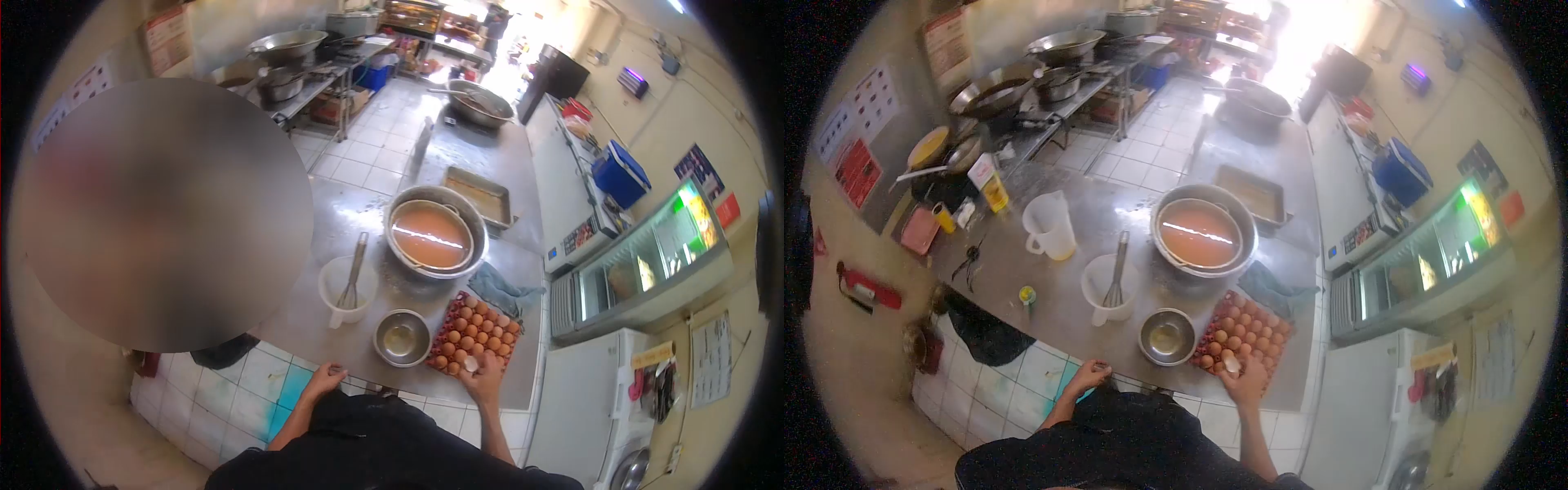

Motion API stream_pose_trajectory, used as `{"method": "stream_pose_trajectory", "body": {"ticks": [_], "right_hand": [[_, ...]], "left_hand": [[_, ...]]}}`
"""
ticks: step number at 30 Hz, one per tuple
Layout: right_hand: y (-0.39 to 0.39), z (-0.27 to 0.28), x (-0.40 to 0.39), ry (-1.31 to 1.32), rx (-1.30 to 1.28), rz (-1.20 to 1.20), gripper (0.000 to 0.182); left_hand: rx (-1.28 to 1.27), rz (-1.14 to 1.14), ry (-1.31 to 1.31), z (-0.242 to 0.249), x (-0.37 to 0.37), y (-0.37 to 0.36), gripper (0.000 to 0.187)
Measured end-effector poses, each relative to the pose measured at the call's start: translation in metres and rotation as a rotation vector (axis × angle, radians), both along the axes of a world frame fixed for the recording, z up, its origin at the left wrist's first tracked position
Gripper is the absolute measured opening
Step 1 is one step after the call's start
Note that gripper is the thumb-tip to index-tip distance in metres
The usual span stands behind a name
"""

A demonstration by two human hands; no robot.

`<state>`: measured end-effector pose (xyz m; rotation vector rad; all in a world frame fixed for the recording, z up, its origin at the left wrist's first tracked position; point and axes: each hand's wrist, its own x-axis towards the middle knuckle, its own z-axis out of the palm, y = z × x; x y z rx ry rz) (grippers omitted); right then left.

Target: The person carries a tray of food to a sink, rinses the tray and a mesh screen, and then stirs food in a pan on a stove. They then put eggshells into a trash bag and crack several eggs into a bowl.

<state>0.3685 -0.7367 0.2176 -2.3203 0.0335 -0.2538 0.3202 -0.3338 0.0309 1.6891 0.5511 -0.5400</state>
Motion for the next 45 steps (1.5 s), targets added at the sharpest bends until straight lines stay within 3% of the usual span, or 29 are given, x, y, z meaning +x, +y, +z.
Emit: {"method": "stream_pose_trajectory", "body": {"ticks": [1, 3, 5, 6, 8, 10, 13, 15, 17, 19, 21, 23, 24, 25, 27, 28, 29, 31, 35, 36, 37, 38, 39, 40, 44, 45], "right_hand": [[0.031, 0.009, 0.010, 0.004, 0.046, 0.082, 0.040], [0.092, -0.008, 0.033, -0.062, 0.146, 0.312, 0.036], [0.180, 0.022, 0.043, 0.047, 0.133, 0.522, 0.033], [0.219, 0.020, 0.046, 0.140, 0.115, 0.615, 0.033], [0.293, 0.011, 0.034, 0.310, 0.140, 0.802, 0.036], [0.362, -0.002, 0.020, 0.448, 0.166, 0.957, 0.040], [0.446, -0.066, 0.011, 0.536, 0.057, 1.087, 0.040], [0.510, -0.078, 0.008, 0.499, 0.055, 1.143, 0.034], [0.577, -0.095, 0.010, 0.307, 0.055, 1.159, 0.035], [0.648, -0.110, 0.024, 0.207, 0.170, 1.214, 0.041], [0.701, -0.070, 0.017, 0.157, 0.175, 1.228, 0.053], [0.728, -0.071, 0.017, 0.494, 0.180, 1.215, 0.065], [0.735, -0.072, 0.016, 0.658, 0.184, 1.201, 0.070], [0.732, -0.087, 0.015, 0.557, 0.125, 1.234, 0.071], [0.698, -0.125, 0.010, 0.408, 0.003, 1.294, 0.073], [0.677, -0.134, 0.006, 0.356, -0.057, 1.325, 0.074], [0.646, -0.135, 0.000, 0.354, -0.117, 1.363, 0.074], [0.590, -0.143, -0.003, 0.602, -0.264, 1.382, 0.068], [0.489, -0.138, 0.007, 0.924, -0.266, 1.404, 0.052], [0.472, -0.130, 0.012, 0.947, -0.278, 1.352, 0.051], [0.456, -0.123, 0.018, 0.971, -0.290, 1.299, 0.050], [0.443, -0.120, 0.022, 0.996, -0.305, 1.247, 0.049], [0.430, -0.120, 0.026, 0.953, -0.235, 1.206, 0.048], [0.419, -0.121, 0.029, 0.911, -0.167, 1.167, 0.047], [0.443, -0.111, 0.032, 0.684, 0.194, 1.017, 0.037], [0.456, -0.113, 0.031, 0.678, 0.221, 1.018, 0.034]], "left_hand": [[-0.045, 0.005, -0.011, -0.002, -0.007, 0.011, 0.054], [0.180, -0.038, 0.036, -0.022, -0.016, 0.036, 0.052], [0.319, -0.004, -0.083, -0.050, -0.037, 0.061, 0.050], [0.375, 0.064, -0.108, -0.026, -0.052, 0.071, 0.049], [0.469, 0.164, 0.055, -0.023, -0.075, 0.099, 0.044], [0.355, 0.522, 0.059, -0.024, -0.110, 0.121, 0.040], [0.374, 1.022, 0.024, -0.083, -0.176, 0.133, 0.035], [0.444, 1.149, 0.215, -0.087, -0.224, 0.125, 0.031], [0.696, 1.208, 0.226, -0.135, -0.284, 0.090, 0.031], [0.645, 1.280, 0.391, -0.160, -0.321, 0.051, 0.033], [0.535, 1.268, 0.542, -0.154, -0.348, 0.012, 0.033], [0.537, 1.226, 0.629, -0.180, -0.373, -0.037, 0.035], [0.246, 1.205, 0.620, -0.195, -0.388, -0.060, 0.035], [-0.041, 1.170, 0.605, -0.202, -0.399, -0.072, 0.034], [-0.240, 1.214, 0.805, -0.183, -0.384, -0.085, 0.035], [-0.299, 1.367, 0.765, -0.164, -0.369, -0.091, 0.037], [-0.436, 1.406, 0.703, -0.183, -0.374, -0.098, 0.040], [-0.478, 1.363, 0.658, -0.179, -0.360, -0.080, 0.040], [-0.191, 0.989, 0.387, -0.239, -0.368, 0.009, 0.036], [-0.188, 1.170, 0.434, -0.239, -0.356, 0.033, 0.032], [0.447, 0.709, 0.085, -0.276, -0.367, 0.055, 0.030], [0.298, 0.870, 0.156, -0.256, -0.348, 0.091, 0.033], [0.124, 1.035, 0.354, -0.203, -0.314, 0.129, 0.029], [0.121, 1.174, 0.306, -0.211, -0.305, 0.156, 0.035], [0.350, 1.156, 0.305, -0.183, -0.228, 0.264, 0.051], [0.299, 1.268, 0.279, -0.175, -0.206, 0.281, 0.052]]}}
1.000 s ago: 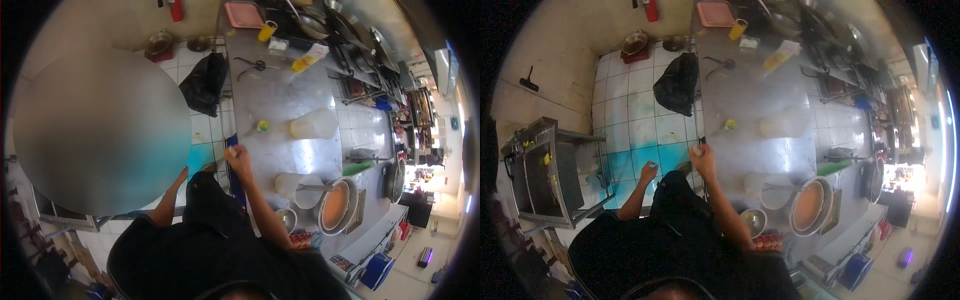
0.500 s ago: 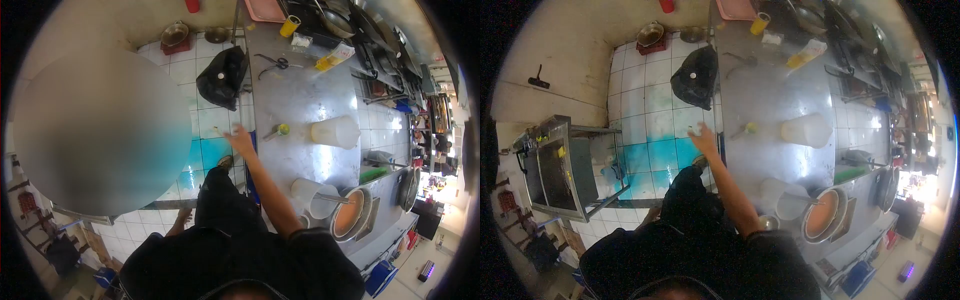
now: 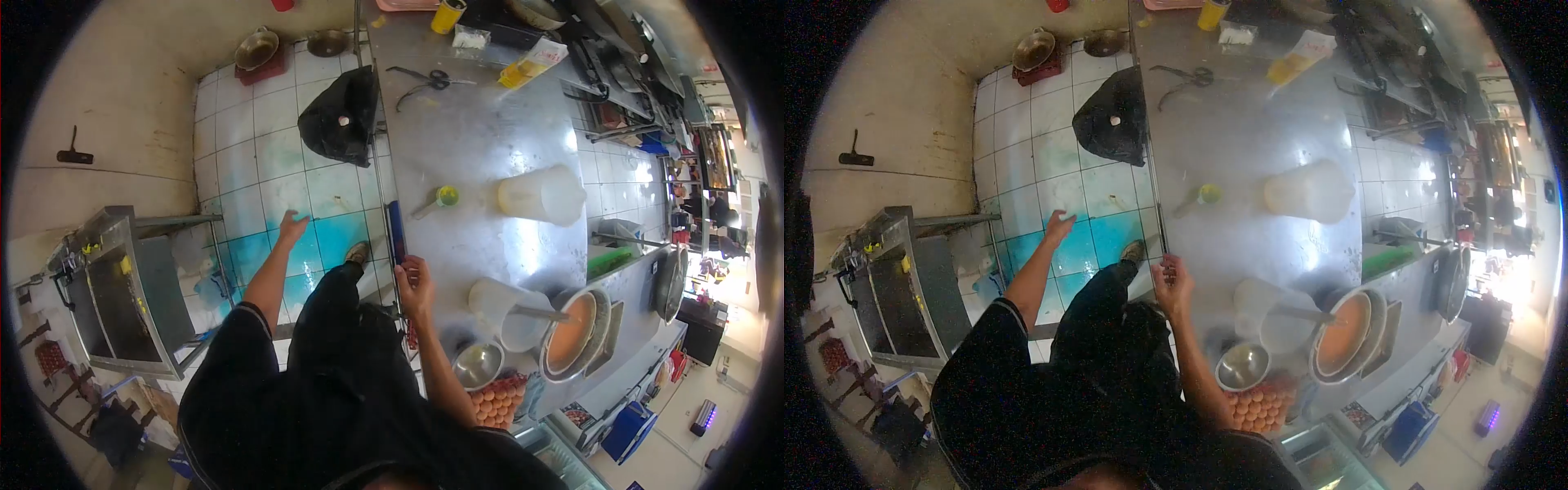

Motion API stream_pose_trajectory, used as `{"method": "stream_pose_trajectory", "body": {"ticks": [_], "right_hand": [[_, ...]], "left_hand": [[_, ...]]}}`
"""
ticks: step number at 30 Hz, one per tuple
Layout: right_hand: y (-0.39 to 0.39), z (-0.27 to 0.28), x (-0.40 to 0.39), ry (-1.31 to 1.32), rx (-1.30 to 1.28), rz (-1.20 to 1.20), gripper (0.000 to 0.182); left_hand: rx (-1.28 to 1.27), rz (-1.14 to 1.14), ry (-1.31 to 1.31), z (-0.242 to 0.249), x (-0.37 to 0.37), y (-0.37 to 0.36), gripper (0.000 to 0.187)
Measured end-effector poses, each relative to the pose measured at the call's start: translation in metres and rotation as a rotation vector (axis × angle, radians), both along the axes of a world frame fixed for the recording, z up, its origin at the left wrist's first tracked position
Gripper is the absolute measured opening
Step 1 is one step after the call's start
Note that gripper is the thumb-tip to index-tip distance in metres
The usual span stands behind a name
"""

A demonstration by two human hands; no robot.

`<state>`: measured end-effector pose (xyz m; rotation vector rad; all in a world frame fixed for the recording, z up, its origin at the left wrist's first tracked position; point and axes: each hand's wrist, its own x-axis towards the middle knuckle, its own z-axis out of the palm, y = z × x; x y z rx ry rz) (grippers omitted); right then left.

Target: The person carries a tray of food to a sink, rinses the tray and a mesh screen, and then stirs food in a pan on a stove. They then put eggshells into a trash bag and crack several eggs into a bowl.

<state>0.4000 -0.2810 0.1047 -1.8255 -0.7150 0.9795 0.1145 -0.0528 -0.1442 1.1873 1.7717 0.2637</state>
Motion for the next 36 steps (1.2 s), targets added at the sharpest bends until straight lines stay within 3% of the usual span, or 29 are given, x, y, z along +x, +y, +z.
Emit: {"method": "stream_pose_trajectory", "body": {"ticks": [3, 6, 8, 10, 11, 12, 14, 16, 18, 19, 22, 28, 30, 33, 36], "right_hand": [[0.058, -0.026, -0.006, 0.011, 0.106, 0.019, 0.028], [0.094, -0.044, -0.027, -0.051, 0.177, 0.144, 0.020], [0.113, -0.037, -0.030, -0.007, 0.115, 0.225, 0.026], [0.106, -0.055, -0.030, -0.314, 0.261, 0.155, 0.027], [0.095, -0.062, -0.031, -0.483, 0.341, 0.015, 0.031], [0.085, -0.072, -0.031, -0.424, 0.437, -0.187, 0.032], [0.078, -0.088, -0.004, -0.615, 0.524, -0.181, 0.044], [0.090, -0.106, 0.012, -0.789, 0.631, -0.337, 0.042], [0.076, -0.126, 0.031, -0.898, 0.491, -0.199, 0.047], [0.066, -0.133, 0.035, -0.941, 0.408, -0.130, 0.049], [0.076, -0.139, 0.033, -0.817, 0.383, -0.225, 0.049], [0.077, -0.133, 0.044, -0.875, 0.308, -0.143, 0.049], [0.077, -0.134, 0.045, -0.891, 0.289, -0.109, 0.049], [0.077, -0.132, 0.043, -0.902, 0.259, -0.067, 0.048], [0.076, -0.127, 0.043, -0.908, 0.225, -0.030, 0.048]], "left_hand": [[-0.023, 0.131, -0.107, -0.017, 0.064, 0.060, 0.052], [0.263, -0.192, -0.012, -0.057, 0.115, 0.121, 0.050], [0.430, -0.234, 0.183, -0.095, 0.150, 0.170, 0.050], [0.684, -0.183, 0.151, -0.127, 0.182, 0.220, 0.054], [0.638, -0.166, 0.259, -0.143, 0.199, 0.243, 0.059], [0.600, -0.148, 0.360, -0.158, 0.214, 0.266, 0.063], [0.571, -0.135, 0.479, -0.177, 0.235, 0.301, 0.070], [0.547, -0.124, 0.578, -0.197, 0.254, 0.322, 0.077], [0.534, -0.128, 0.663, -0.222, 0.261, 0.340, 0.082], [0.513, -0.093, 0.631, -0.239, 0.261, 0.347, 0.084], [0.506, -0.082, 0.608, -0.252, 0.256, 0.354, 0.079], [0.772, 0.120, 0.021, -0.198, 0.251, 0.290, 0.038], [0.831, -0.315, 0.085, -0.187, 0.265, 0.269, 0.024], [0.988, -0.570, 0.013, -0.200, 0.291, 0.300, 0.016], [1.099, -0.733, 0.675, -0.234, 0.300, 0.353, 0.020]]}}
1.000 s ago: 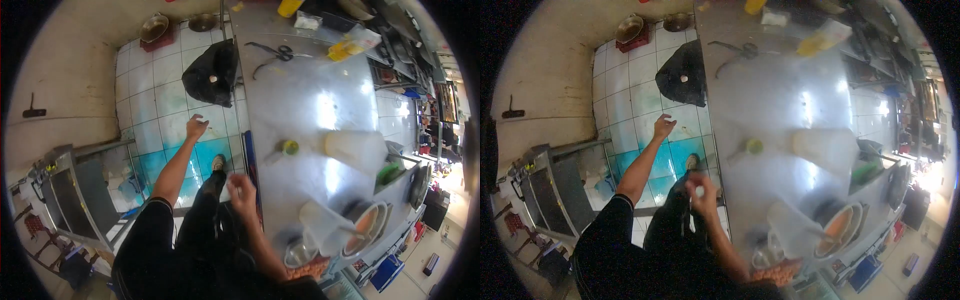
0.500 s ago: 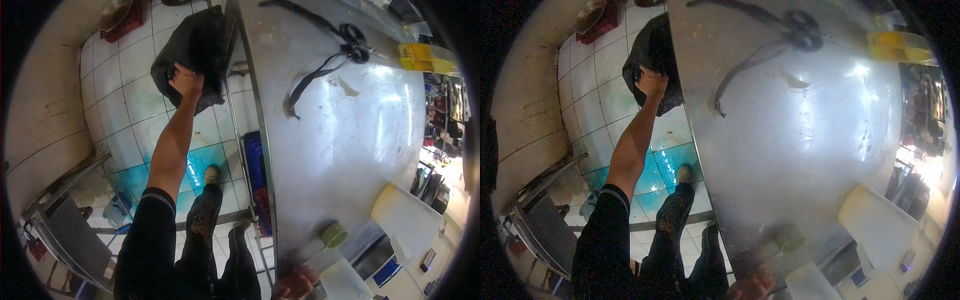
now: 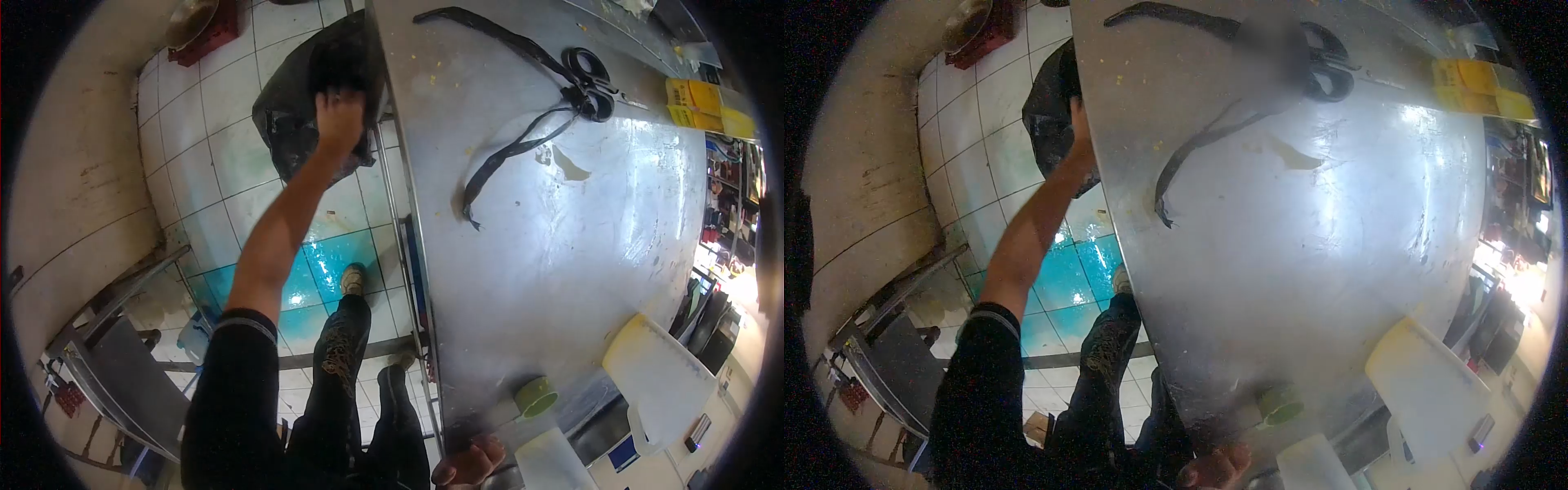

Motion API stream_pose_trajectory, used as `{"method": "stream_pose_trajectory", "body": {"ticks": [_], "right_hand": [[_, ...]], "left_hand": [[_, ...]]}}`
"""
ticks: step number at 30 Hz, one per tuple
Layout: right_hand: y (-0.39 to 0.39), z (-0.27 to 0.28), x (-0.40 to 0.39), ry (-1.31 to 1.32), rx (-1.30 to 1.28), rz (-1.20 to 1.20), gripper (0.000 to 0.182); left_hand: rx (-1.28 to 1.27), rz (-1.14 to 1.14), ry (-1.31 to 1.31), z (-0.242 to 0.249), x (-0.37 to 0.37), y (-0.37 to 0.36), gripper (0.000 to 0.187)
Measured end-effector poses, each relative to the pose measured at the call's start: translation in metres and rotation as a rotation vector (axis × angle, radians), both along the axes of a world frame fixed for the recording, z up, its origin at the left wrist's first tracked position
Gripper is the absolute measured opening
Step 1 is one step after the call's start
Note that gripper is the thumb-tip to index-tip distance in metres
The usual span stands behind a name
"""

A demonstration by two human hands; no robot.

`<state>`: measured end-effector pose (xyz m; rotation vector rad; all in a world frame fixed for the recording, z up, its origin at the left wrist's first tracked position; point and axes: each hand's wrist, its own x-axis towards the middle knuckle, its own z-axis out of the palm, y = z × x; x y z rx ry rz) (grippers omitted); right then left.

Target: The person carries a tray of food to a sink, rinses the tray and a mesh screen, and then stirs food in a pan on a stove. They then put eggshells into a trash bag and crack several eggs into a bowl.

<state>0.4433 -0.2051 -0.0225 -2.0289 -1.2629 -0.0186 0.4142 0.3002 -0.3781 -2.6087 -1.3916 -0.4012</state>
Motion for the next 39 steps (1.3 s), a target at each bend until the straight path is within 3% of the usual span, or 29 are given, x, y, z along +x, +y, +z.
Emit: {"method": "stream_pose_trajectory", "body": {"ticks": [2, 5, 6, 9, 12, 15, 16, 17, 18, 19, 20, 21, 22, 23, 24, 26, 28, 29, 30, 33, 34, 37, 38, 39], "right_hand": [[-0.012, -0.010, 0.001, -0.048, 0.030, 0.038, 0.048], [-0.025, -0.022, -0.001, -0.078, 0.079, 0.005, 0.048], [-0.019, -0.015, -0.003, -0.037, 0.032, -0.061, 0.049], [-0.011, -0.009, -0.003, 0.015, -0.011, -0.114, 0.054], [-0.008, -0.007, -0.005, 0.107, 0.036, -0.119, 0.052], [-0.004, -0.005, -0.006, 0.161, 0.068, -0.106, 0.053], [-0.007, -0.004, -0.007, 0.151, 0.078, -0.114, 0.055], [-0.013, -0.009, -0.008, 0.195, 0.085, -0.107, 0.053], [-0.020, -0.014, -0.008, 0.209, 0.097, -0.128, 0.051], [-0.026, -0.017, -0.005, 0.233, 0.057, -0.104, 0.050], [-0.027, -0.013, -0.004, 0.252, 0.019, -0.107, 0.049], [-0.025, -0.005, -0.003, 0.231, 0.044, -0.111, 0.047], [-0.022, 0.002, 0.002, 0.215, 0.073, -0.096, 0.046], [-0.023, 0.007, 0.006, 0.201, 0.122, -0.098, 0.046], [-0.024, 0.012, 0.007, 0.207, 0.170, -0.073, 0.047], [-0.030, 0.025, 0.012, 0.184, 0.164, -0.086, 0.049], [-0.045, 0.036, 0.013, 0.241, 0.145, -0.065, 0.051], [-0.053, 0.039, -0.001, 0.310, 0.124, -0.050, 0.052], [-0.069, 0.050, -0.008, 0.378, 0.100, -0.031, 0.053], [-0.159, 0.083, -0.032, 0.792, -0.076, 0.193, 0.056], [-0.196, 0.087, -0.040, 0.757, -0.138, 0.232, 0.059], [-0.323, 0.104, -0.054, 0.751, -0.272, 0.237, 0.062], [-0.369, 0.146, -0.051, 0.769, -0.238, 0.192, 0.059], [-0.414, 0.184, -0.053, 0.807, -0.143, 0.051, 0.051]], "left_hand": [[-0.111, -0.048, 0.227, -0.037, -0.014, 0.020, 0.031], [-0.220, -0.124, 0.572, -0.032, -0.040, 0.029, 0.040], [-0.251, -0.150, 0.684, -0.022, -0.044, 0.025, 0.043], [-0.595, -0.096, 1.209, 0.079, -0.051, 0.030, 0.041], [-0.318, 0.045, 1.246, 0.074, -0.109, 0.053, 0.049], [-0.386, -0.050, 1.310, 0.111, -0.128, 0.040, 0.045], [-0.117, -0.165, 1.032, 0.089, -0.150, 0.023, 0.044], [-0.155, -0.309, 0.570, 0.087, -0.171, -0.005, 0.045], [-0.242, -0.401, 0.298, 0.094, -0.175, -0.036, 0.048], [-0.409, -0.454, 0.223, 0.122, -0.170, -0.080, 0.057], [-0.278, -0.477, 0.018, 0.090, -0.193, -0.124, 0.068], [-0.856, -0.144, 0.475, 0.091, -0.189, -0.162, 0.072], [-0.553, -0.227, 0.389, 0.018, -0.235, -0.212, 0.078], [-0.604, -0.205, 0.451, 0.094, -0.209, -0.261, 0.078], [-0.904, -0.084, 0.483, 0.129, -0.199, -0.298, 0.077], [-0.964, 0.002, 0.561, 0.200, -0.178, -0.378, 0.071], [-0.894, -0.036, 0.554, 0.229, -0.183, -0.438, 0.063], [-0.892, -0.118, 0.576, 0.208, -0.212, -0.451, 0.061], [-1.101, -0.163, 0.475, 0.258, -0.212, -0.467, 0.052], [-0.769, -0.205, 0.397, 0.267, -0.255, -0.511, 0.034], [-0.632, -0.163, 0.330, 0.286, -0.266, -0.529, 0.029], [-0.673, -0.133, 0.510, 0.321, -0.251, -0.553, 0.022], [-0.758, -0.125, 0.648, 0.322, -0.248, -0.550, 0.024], [-0.724, -0.363, 0.425, 0.314, -0.259, -0.550, 0.029]]}}
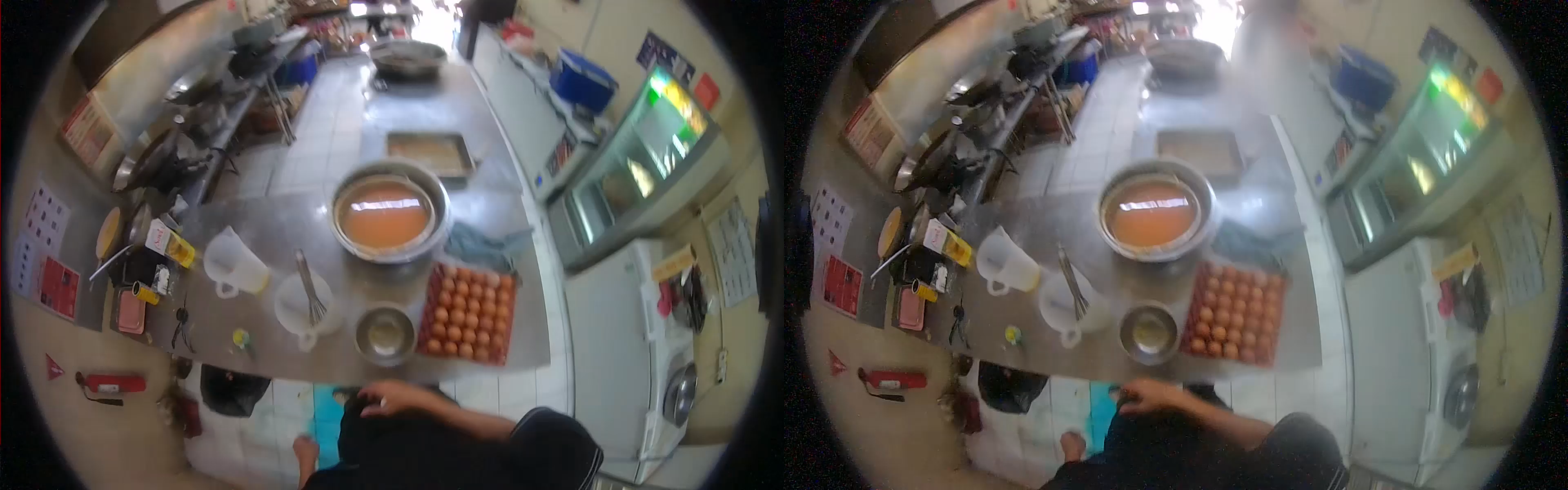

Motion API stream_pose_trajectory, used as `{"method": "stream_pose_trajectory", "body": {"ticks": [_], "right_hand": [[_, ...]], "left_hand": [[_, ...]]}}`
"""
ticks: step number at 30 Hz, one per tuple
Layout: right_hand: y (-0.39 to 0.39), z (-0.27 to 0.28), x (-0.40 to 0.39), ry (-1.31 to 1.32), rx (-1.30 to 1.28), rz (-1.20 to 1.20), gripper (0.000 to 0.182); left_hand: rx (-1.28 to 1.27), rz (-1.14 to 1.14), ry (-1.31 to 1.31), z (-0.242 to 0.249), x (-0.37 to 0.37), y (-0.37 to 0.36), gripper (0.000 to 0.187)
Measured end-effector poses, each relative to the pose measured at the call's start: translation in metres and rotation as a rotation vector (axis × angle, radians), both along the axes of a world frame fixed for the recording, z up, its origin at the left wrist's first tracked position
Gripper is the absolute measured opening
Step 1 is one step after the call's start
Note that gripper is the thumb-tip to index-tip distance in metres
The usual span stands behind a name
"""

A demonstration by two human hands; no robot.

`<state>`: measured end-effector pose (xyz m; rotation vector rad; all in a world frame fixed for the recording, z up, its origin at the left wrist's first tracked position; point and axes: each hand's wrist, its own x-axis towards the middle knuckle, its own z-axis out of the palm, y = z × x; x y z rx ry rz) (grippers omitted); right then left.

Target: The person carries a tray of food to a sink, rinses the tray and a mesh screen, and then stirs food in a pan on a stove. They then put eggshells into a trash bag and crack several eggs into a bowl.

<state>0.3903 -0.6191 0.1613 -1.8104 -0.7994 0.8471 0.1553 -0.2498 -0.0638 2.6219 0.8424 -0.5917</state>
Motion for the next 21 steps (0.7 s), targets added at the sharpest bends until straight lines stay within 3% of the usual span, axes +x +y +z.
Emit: {"method": "stream_pose_trajectory", "body": {"ticks": [1, 2, 3, 4, 5, 6, 8, 11, 12, 13, 16, 19, 21], "right_hand": [[-0.037, 0.029, 0.005, 0.121, 0.001, -0.072, 0.042], [-0.075, 0.018, -0.004, -0.105, 0.076, -0.281, 0.033], [-0.105, -0.003, -0.008, -0.156, 0.097, -0.463, 0.028], [-0.135, -0.007, -0.015, -0.001, 0.232, -0.732, 0.027], [-0.168, -0.019, -0.015, -0.435, -0.042, -0.883, 0.030], [-0.194, -0.010, -0.014, -0.183, 0.038, -1.090, 0.029], [-0.236, -0.045, -0.023, -0.359, -0.137, -1.456, 0.034], [-0.257, -0.062, -0.033, -0.582, -0.595, -1.489, 0.041], [-0.253, -0.073, -0.038, -0.480, -0.734, -1.493, 0.049], [-0.249, -0.075, -0.046, -0.494, -0.698, -1.461, 0.050], [-0.250, -0.076, -0.045, -0.558, -0.597, -1.325, 0.053], [-0.247, -0.076, -0.054, -0.576, -0.507, -1.038, 0.053], [-0.245, -0.082, -0.053, -0.582, -0.532, -0.983, 0.049]], "left_hand": [[-0.139, 0.032, -0.347, 0.022, 0.011, -0.018, 0.031], [-0.204, 0.057, -0.329, 0.037, 0.021, -0.033, 0.035], [-0.392, 0.012, -0.401, 0.069, 0.042, -0.058, 0.041], [-0.349, -0.087, -0.271, 0.087, 0.062, -0.078, 0.043], [-0.463, -0.172, -0.197, 0.116, 0.089, -0.107, 0.041], [-0.521, -0.313, -0.182, 0.142, 0.112, -0.141, 0.037], [-0.693, -0.313, -0.177, 0.182, 0.150, -0.215, 0.031], [-0.839, -0.348, -0.372, 0.211, 0.202, -0.301, 0.026], [-0.640, -0.389, -0.534, 0.213, 0.216, -0.321, 0.022], [-0.439, -0.427, -0.684, 0.214, 0.223, -0.336, 0.019], [-0.361, -0.375, -0.881, 0.216, 0.244, -0.369, 0.027], [-0.417, -0.977, -0.791, 0.205, 0.255, -0.410, 0.039], [-0.311, -1.117, -0.759, 0.185, 0.250, -0.437, 0.040]]}}
